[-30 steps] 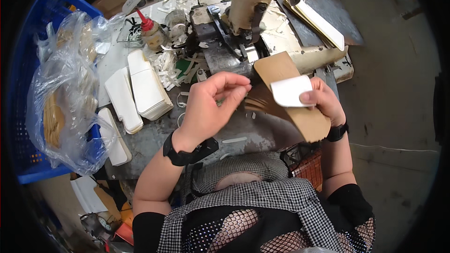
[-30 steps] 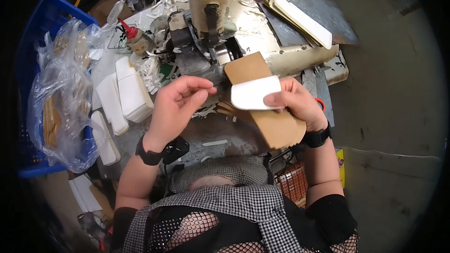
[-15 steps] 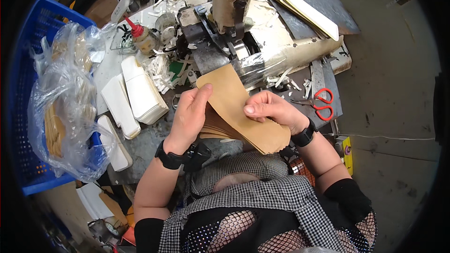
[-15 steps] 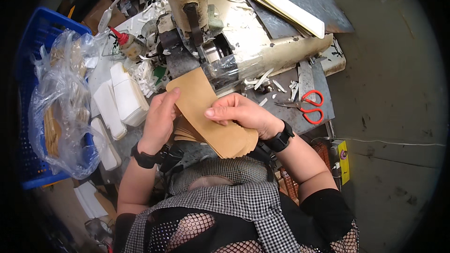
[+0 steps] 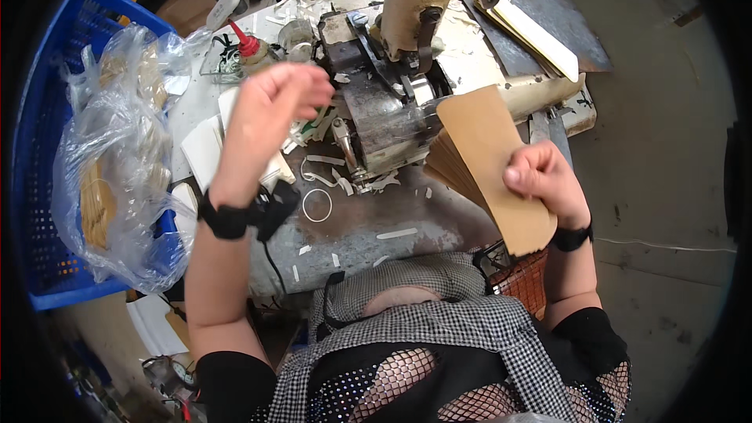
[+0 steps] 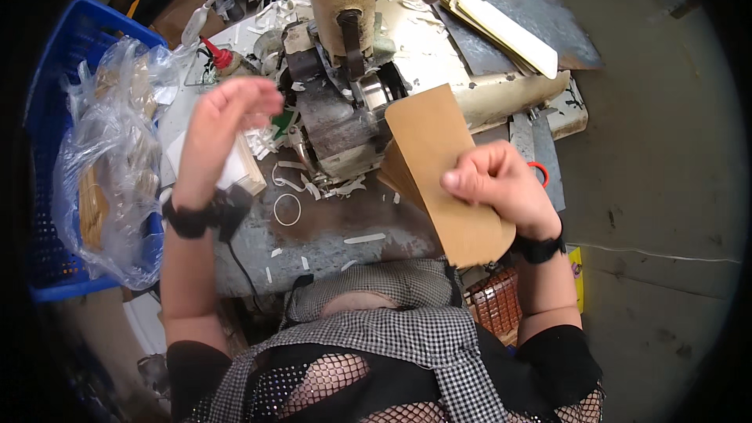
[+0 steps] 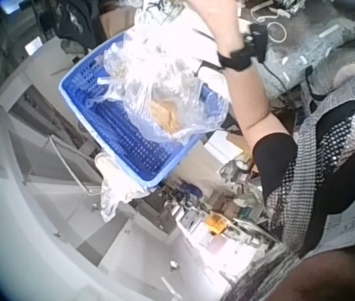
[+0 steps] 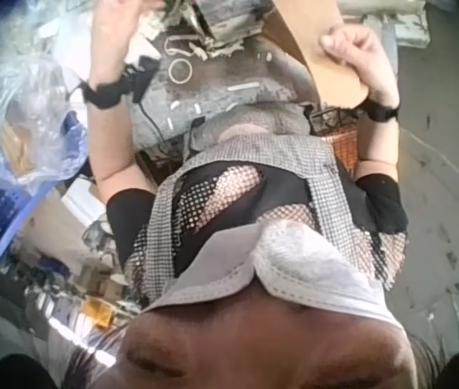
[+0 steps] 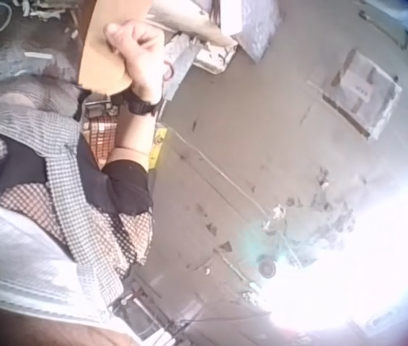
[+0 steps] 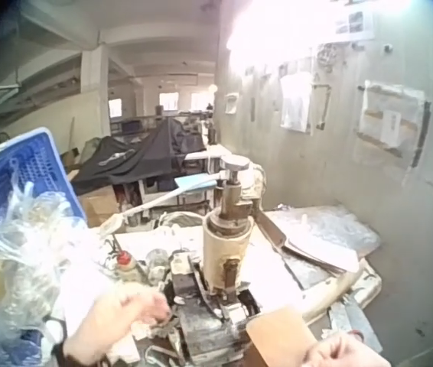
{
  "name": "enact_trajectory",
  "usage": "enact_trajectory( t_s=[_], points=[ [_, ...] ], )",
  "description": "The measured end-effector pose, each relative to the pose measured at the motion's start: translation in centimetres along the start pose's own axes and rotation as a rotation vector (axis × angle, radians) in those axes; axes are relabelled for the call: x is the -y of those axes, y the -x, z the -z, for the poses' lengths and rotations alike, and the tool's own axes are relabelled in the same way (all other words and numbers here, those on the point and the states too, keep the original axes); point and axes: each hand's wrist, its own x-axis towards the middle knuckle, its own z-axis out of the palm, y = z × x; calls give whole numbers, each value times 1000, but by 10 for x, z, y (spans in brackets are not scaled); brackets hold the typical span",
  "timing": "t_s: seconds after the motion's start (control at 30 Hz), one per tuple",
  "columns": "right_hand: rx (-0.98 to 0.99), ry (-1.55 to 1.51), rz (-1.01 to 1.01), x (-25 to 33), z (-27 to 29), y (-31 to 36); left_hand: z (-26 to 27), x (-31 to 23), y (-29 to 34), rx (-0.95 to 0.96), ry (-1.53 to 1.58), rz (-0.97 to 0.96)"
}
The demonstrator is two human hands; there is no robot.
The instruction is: Using a machine to bevel or trim the edges of shoe insole components and then counting/stacking them.
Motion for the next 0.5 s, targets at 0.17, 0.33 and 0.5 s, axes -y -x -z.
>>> enact_trajectory(
  t_s=[0.17, 0.33, 0.5],
  points=[
    [-10, 151, 170, -3, -16, 20, 45, 41, -74, -169, -791, -61],
    [7, 182, 284, -12, -17, 31, 20, 77, -137, -79, -1060, 75],
    [74, 237, 389, -13, -27, 29, 51, 109, -160, 31, -997, 358]
  ],
)
